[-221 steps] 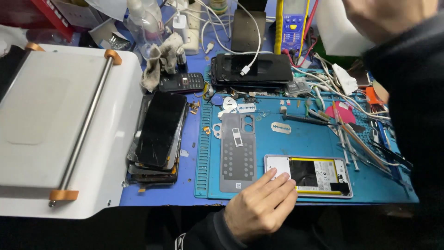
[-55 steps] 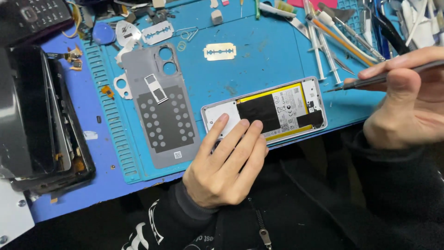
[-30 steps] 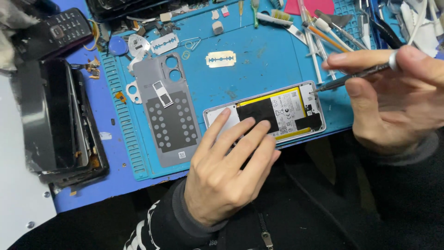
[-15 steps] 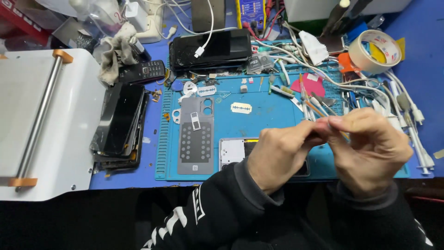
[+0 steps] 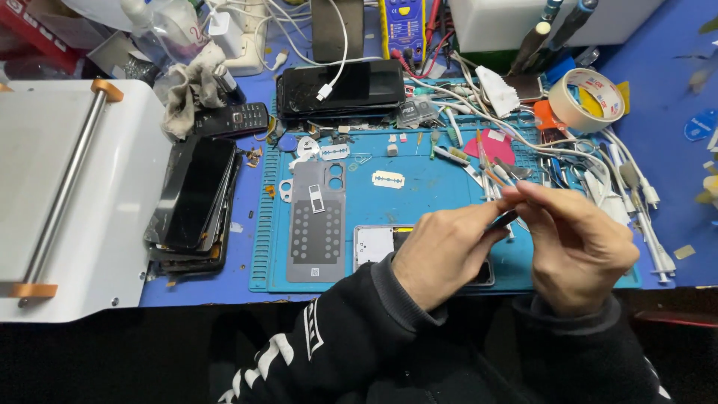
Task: Repairing a smartphone by installing internal components and securing parts with screws.
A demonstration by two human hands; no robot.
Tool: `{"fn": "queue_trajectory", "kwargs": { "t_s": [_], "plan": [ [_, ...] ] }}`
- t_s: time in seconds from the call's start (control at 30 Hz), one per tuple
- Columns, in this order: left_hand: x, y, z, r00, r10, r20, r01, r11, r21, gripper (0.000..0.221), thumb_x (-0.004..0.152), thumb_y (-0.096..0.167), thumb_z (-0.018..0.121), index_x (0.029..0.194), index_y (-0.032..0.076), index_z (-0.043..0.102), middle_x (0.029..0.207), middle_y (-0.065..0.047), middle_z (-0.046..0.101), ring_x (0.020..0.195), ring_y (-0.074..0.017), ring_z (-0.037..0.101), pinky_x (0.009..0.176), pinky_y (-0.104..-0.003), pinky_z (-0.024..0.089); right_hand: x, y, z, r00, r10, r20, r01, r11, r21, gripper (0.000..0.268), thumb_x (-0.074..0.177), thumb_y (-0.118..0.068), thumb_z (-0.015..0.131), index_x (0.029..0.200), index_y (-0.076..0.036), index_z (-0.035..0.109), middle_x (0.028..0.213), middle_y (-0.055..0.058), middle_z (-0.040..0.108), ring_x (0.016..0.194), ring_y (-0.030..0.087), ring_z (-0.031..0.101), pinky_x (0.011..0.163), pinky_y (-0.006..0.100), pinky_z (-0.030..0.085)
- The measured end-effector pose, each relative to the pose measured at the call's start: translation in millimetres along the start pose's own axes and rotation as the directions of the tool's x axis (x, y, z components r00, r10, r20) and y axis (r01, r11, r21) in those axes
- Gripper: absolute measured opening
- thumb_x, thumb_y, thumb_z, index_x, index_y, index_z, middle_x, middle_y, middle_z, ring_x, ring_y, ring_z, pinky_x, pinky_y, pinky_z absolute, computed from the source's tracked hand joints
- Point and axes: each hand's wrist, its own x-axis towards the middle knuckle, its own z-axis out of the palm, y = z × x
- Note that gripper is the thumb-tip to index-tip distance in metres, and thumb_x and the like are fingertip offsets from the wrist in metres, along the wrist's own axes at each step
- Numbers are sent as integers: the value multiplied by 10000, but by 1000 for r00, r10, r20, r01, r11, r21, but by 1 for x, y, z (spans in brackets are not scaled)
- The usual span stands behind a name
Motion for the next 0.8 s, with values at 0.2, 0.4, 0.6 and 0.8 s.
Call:
{"fn": "queue_trajectory", "kwargs": {
  "t_s": [0.2,0.4,0.6,0.8],
  "plan": [
    [5,-6,6,999,-51,7,51,999,11,207,992,211,669,1118,54,622,953,-138,723,899,-355,716,729,-460,558,-2,-1,7,1000,9,12,-8,998,-65,244,996,157,659,1220,61,672,1172,185,700,1038,210,724,957,295,612],
    [12,6,-5,993,-115,38,104,969,223,417,871,354,749,1083,37,580,804,-121,685,760,-333,703,599,-449,530,3,-4,9,996,64,-63,-69,994,-83,229,983,139,716,1196,62,683,1077,178,658,961,234,710,877,305,626],
    [0,-5,3,1000,23,13,-26,883,468,164,857,110,633,1018,90,618,957,-63,612,966,-283,626,784,-416,504,2,-7,12,993,109,-54,-109,994,2,227,1010,96,644,1230,37,641,1153,126,697,1036,209,733,949,274,635],
    [-3,-7,4,994,33,106,-81,869,489,114,846,87,618,956,77,643,980,-58,570,1003,-259,557,863,-414,419,-5,2,0,1000,-10,-21,7,988,-152,151,1077,94,715,1210,80,644,1114,172,658,981,237,715,920,306,627]
  ]
}}
